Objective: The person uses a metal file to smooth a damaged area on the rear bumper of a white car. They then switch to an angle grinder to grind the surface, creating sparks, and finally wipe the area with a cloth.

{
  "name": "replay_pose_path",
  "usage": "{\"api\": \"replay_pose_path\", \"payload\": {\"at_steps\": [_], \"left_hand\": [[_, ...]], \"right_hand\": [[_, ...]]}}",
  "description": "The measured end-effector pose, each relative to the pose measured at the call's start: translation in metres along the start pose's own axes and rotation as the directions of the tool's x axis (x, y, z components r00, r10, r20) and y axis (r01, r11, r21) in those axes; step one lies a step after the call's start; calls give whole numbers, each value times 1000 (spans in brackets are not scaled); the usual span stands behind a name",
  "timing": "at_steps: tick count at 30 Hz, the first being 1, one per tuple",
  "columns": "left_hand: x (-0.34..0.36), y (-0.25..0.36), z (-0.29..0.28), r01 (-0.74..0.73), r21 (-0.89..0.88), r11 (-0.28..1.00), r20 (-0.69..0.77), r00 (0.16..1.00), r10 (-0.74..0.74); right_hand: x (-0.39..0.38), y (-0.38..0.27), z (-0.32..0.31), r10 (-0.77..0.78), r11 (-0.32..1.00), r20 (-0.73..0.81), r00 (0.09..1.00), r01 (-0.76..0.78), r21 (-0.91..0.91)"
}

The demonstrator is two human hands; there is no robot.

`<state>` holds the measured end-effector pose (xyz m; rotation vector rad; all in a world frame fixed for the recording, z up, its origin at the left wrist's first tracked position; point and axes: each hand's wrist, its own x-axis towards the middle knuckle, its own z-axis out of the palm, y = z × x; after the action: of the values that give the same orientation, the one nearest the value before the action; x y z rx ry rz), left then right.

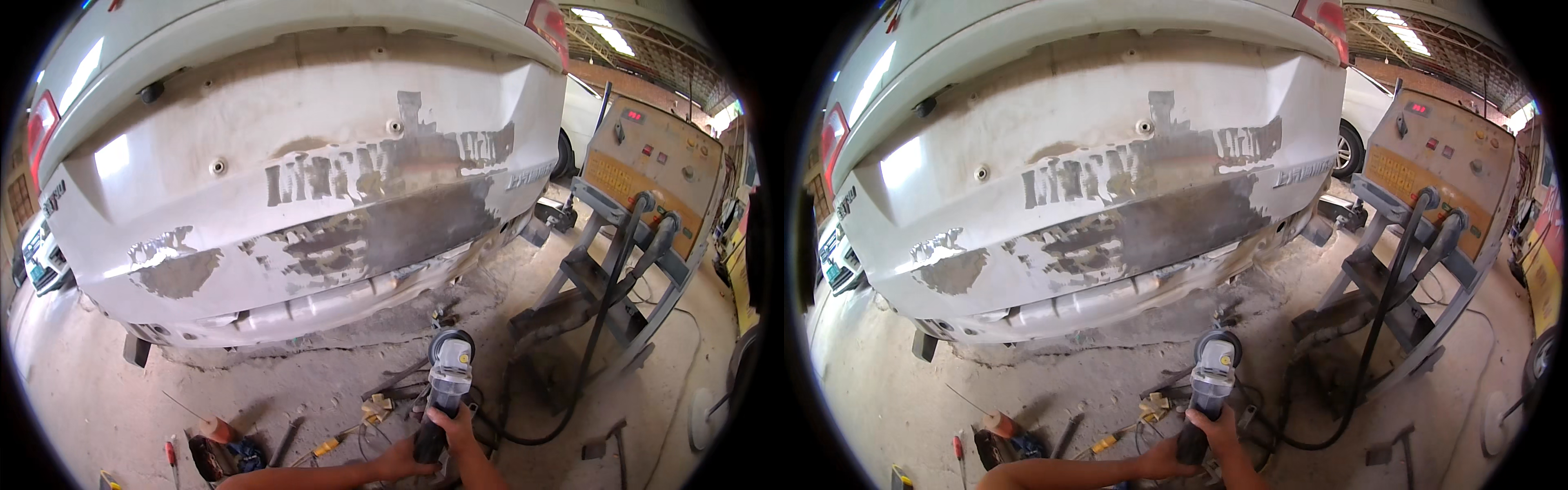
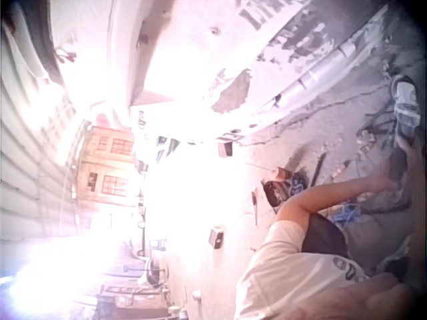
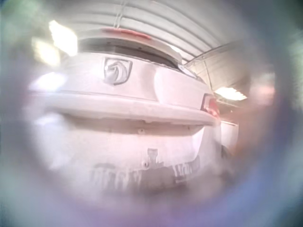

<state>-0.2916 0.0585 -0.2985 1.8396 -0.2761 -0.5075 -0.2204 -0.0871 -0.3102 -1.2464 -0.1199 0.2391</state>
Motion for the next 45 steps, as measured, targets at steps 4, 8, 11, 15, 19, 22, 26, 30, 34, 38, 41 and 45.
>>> {"api": "replay_pose_path", "payload": {"at_steps": [4,8,11,15,19,22,26,30,34,38,41,45], "left_hand": [[-2,-11,-6,42,40,998,116,992,-46],[-10,-11,-9,86,-92,992,266,962,-59],[1,-30,1,23,-166,986,241,970,18],[13,-8,1,15,-78,997,295,956,8],[20,-16,16,-61,30,998,439,898,42],[13,-29,38,-203,261,944,463,884,62],[7,-34,36,-231,390,891,587,808,-47],[1,-44,24,-206,441,874,528,847,-67],[-1,-48,14,-92,407,909,494,859,-135],[3,-60,11,-52,438,898,483,856,-185],[5,-70,11,-45,479,877,464,861,-209],[6,-69,11,4,536,844,436,855,-281]], "right_hand": [[-11,1,6,83,922,203,976,-152,356],[-15,5,0,185,848,291,939,-302,436],[-8,-3,-3,256,877,282,925,-345,335],[9,-23,-9,276,961,111,955,-275,-22],[27,-71,-21,166,847,156,974,-60,-529],[21,-100,-45,199,690,177,964,-10,-724],[-29,-129,-71,168,509,-8,986,-94,-856],[-80,-152,-98,129,390,-89,988,-133,-911],[-142,-156,-123,-38,413,-328,944,-284,-865],[-199,-137,-157,-316,651,-567,761,-261,-713],[-224,-128,-195,-246,816,-742,624,-279,-506],[-248,-86,-270,-324,612,-815,481,-550,-568]]}}
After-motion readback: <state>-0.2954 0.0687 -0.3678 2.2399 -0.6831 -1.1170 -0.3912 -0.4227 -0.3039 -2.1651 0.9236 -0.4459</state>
